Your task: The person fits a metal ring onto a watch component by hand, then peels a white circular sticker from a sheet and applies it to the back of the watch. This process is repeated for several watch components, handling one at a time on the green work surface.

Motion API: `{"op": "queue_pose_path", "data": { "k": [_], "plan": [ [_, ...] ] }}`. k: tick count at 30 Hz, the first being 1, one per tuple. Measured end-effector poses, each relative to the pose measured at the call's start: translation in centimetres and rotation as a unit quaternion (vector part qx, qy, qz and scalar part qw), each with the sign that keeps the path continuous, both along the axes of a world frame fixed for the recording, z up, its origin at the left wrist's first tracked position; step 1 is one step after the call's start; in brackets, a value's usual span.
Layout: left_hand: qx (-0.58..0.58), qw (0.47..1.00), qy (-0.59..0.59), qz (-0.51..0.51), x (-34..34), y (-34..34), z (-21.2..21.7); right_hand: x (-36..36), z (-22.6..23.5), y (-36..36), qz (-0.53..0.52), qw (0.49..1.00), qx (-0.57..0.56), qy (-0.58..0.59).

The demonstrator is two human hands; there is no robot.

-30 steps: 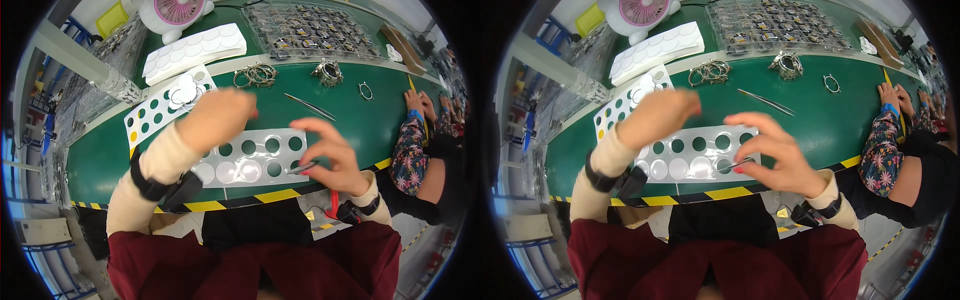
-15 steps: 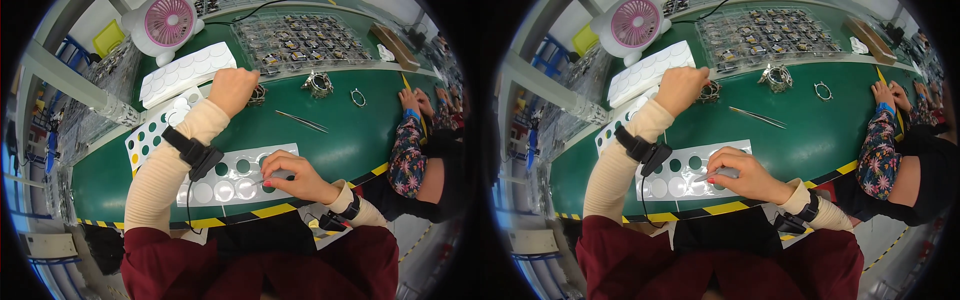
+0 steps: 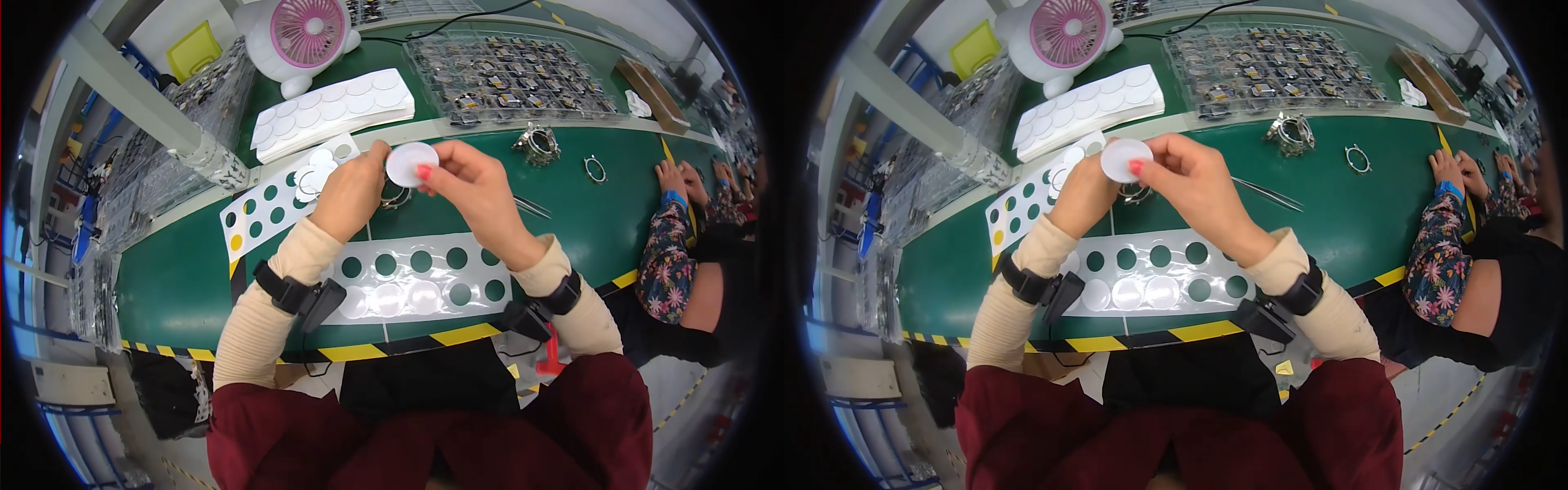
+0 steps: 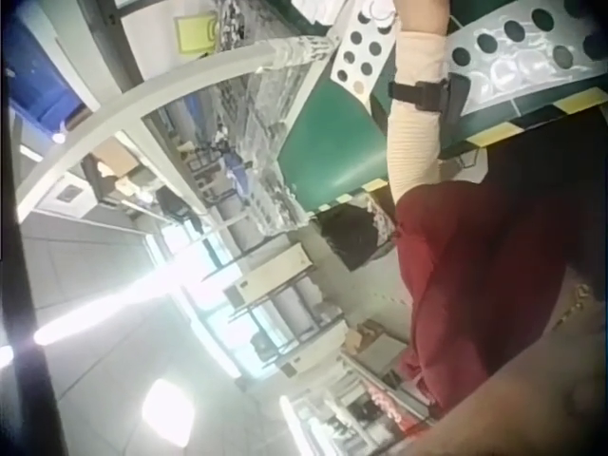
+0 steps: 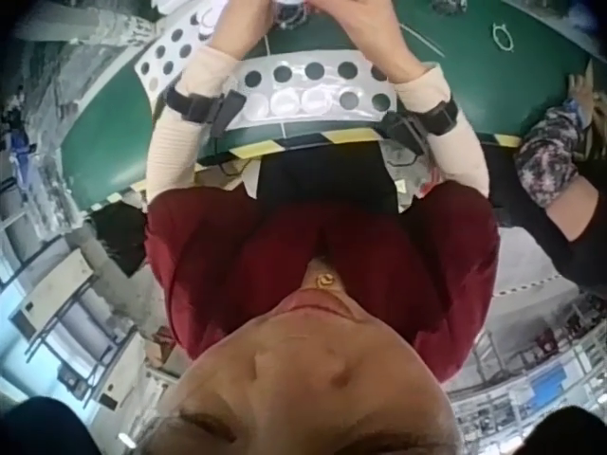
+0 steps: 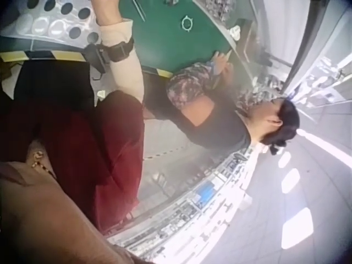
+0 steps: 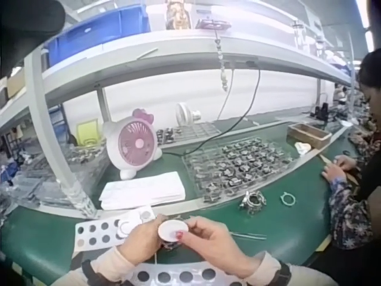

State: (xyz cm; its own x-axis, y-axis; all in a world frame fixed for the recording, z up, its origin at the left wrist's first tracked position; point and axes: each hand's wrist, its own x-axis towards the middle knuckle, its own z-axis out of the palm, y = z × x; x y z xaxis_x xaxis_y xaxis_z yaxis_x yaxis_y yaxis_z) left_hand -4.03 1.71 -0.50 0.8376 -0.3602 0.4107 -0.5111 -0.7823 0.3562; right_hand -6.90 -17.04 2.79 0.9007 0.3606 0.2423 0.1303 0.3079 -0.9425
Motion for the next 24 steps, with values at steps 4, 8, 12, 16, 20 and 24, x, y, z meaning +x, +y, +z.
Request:
{"op": "queue_pose_path", "data": {
  "k": [4, 8, 12, 16, 20, 24],
  "plan": [
    [-0.076, 0.992, 0.088, 0.049, -2.3, 1.7, 1.5, 1.1, -0.8, 2.2, -0.024, 0.999, -0.032, -0.029],
    [-0.406, 0.821, 0.394, 0.078, -4.4, 2.3, 1.4, 0.9, -2.7, 3.2, -0.053, 0.998, 0.012, 0.011],
    [-0.633, 0.552, 0.540, -0.059, -6.0, 3.0, 0.8, 0.6, -3.3, 3.3, -0.055, 0.998, 0.019, 0.034],
    [-0.716, 0.490, 0.490, -0.084, -6.3, 2.8, 0.0, 0.1, -3.0, 3.9, -0.069, 0.994, 0.049, 0.064],
    [-0.733, 0.435, 0.504, -0.141, -6.7, 2.9, 0.0, -0.8, -2.7, 4.1, -0.034, 0.989, 0.059, 0.134],
    [-0.765, 0.372, 0.513, -0.112, -6.8, 2.5, -0.6, -1.3, -3.5, 4.1, 0.022, 0.982, -0.009, 0.187]
  ]
}}
